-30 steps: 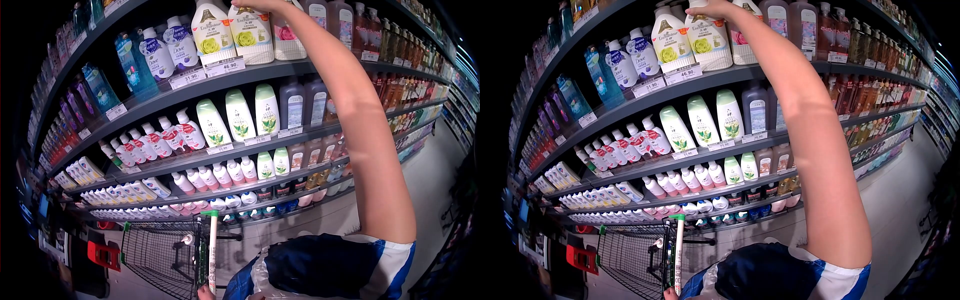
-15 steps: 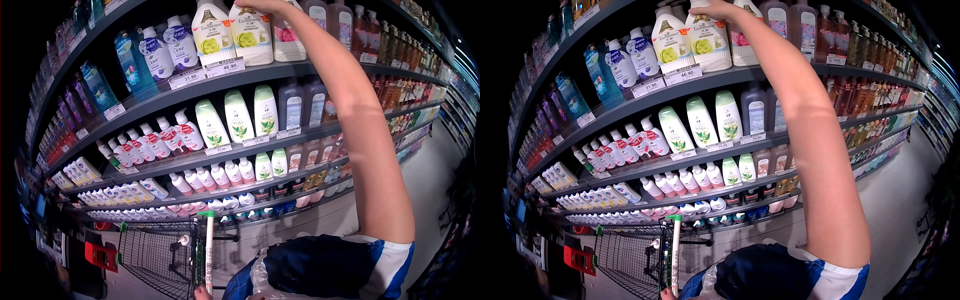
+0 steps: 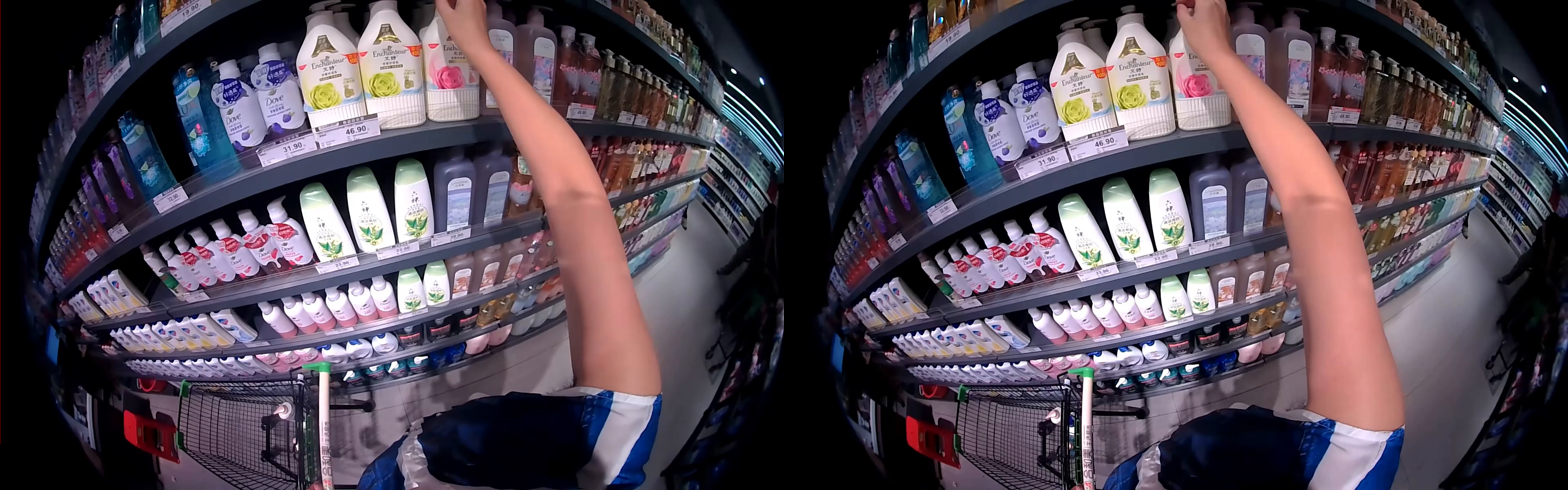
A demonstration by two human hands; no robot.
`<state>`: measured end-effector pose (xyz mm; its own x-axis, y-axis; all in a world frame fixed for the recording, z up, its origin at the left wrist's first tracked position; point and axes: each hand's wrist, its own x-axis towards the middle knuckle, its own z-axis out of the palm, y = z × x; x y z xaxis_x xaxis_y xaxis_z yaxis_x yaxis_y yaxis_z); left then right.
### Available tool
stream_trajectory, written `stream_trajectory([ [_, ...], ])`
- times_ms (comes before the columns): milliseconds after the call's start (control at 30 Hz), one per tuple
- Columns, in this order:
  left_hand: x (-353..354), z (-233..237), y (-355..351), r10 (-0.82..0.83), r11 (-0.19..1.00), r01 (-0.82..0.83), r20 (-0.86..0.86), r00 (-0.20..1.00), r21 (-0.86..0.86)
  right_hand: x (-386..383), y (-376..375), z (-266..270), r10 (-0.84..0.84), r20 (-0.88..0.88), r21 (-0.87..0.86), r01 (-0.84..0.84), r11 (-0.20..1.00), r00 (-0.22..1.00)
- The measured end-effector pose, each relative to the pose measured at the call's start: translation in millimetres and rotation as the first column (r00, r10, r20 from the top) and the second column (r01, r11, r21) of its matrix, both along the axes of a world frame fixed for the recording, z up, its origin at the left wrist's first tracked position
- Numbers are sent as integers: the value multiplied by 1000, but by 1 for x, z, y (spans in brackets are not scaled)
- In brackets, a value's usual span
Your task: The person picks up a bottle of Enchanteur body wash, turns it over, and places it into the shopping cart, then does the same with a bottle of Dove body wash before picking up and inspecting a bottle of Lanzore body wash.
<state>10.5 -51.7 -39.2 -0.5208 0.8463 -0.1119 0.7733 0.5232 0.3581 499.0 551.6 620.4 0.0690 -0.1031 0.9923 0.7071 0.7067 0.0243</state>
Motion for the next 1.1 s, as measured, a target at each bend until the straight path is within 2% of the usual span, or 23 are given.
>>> stream_trajectory([
  [33,1,-2,-1,6,1000,-6,-32,999,3,14,18,2,-18,-69,23,19,1000,997],
  [133,1,-1,-1,-22,999,24,-25,999,46,34,34,3,-113,-128,-337,63,939,985],
  [167,2,0,-1,-5,999,6,-25,1000,42,40,37,2,-5,-107,-445,-44,894,994],
  [233,9,14,2,32,999,-31,-23,999,31,45,32,0,215,-101,-645,-229,729,971],
  [267,13,21,3,44,998,-44,-4,999,35,47,31,1,210,-74,-643,-208,737,975],
  [367,23,41,9,84,995,-86,53,995,44,52,10,11,406,-93,-778,-321,540,909],
  [400,23,42,10,132,990,-135,80,988,28,48,-2,7,603,-205,-730,-531,431,771],
  [500,25,41,14,271,963,-270,156,950,-28,60,6,1,397,7,-648,-298,701,918],
  [533,36,60,18,247,968,-252,147,958,17,57,-3,-4,369,-24,-588,-311,747,929],
  [567,45,69,22,320,934,-345,202,926,98,52,-13,-10,344,-55,-521,-321,791,937],
  [633,44,68,22,280,955,-286,82,956,74,44,-29,-16,317,-98,-422,-328,845,943],
  [667,41,65,20,250,960,-259,89,964,111,42,-34,-18,312,-110,-395,-329,858,944],
  [700,45,62,20,244,916,-259,89,966,307,41,-40,-20,308,-123,-366,-332,869,943],
  [767,55,71,22,298,827,-261,6,955,498,36,-56,-20,427,-93,-250,-436,865,899],
  [800,51,69,18,248,891,-150,-182,952,429,32,-69,-19,484,-72,-189,-488,852,872],
  [833,56,76,21,284,847,-206,-91,954,491,25,-97,-16,627,-66,-169,-628,759,776],
  [900,72,100,36,333,740,-324,98,938,590,31,-112,-5,572,4,-120,-568,814,820],
  [933,98,138,54,266,673,-346,222,938,653,28,-130,-2,613,-15,-132,-609,782,790],
  [967,91,108,79,224,511,-291,201,954,809,28,-143,-1,686,-56,-241,-676,696,726],
  [1000,111,133,103,27,515,-352,396,918,781,27,-147,0,735,-93,-289,-725,625,671],
  [1033,124,150,130,-80,532,-291,390,917,795,25,-148,-5,779,-138,-336,-769,544,612],
  [1100,149,175,185,-378,493,-236,450,809,838,8,-146,-22,842,-278,-348,-866,360,462],
])
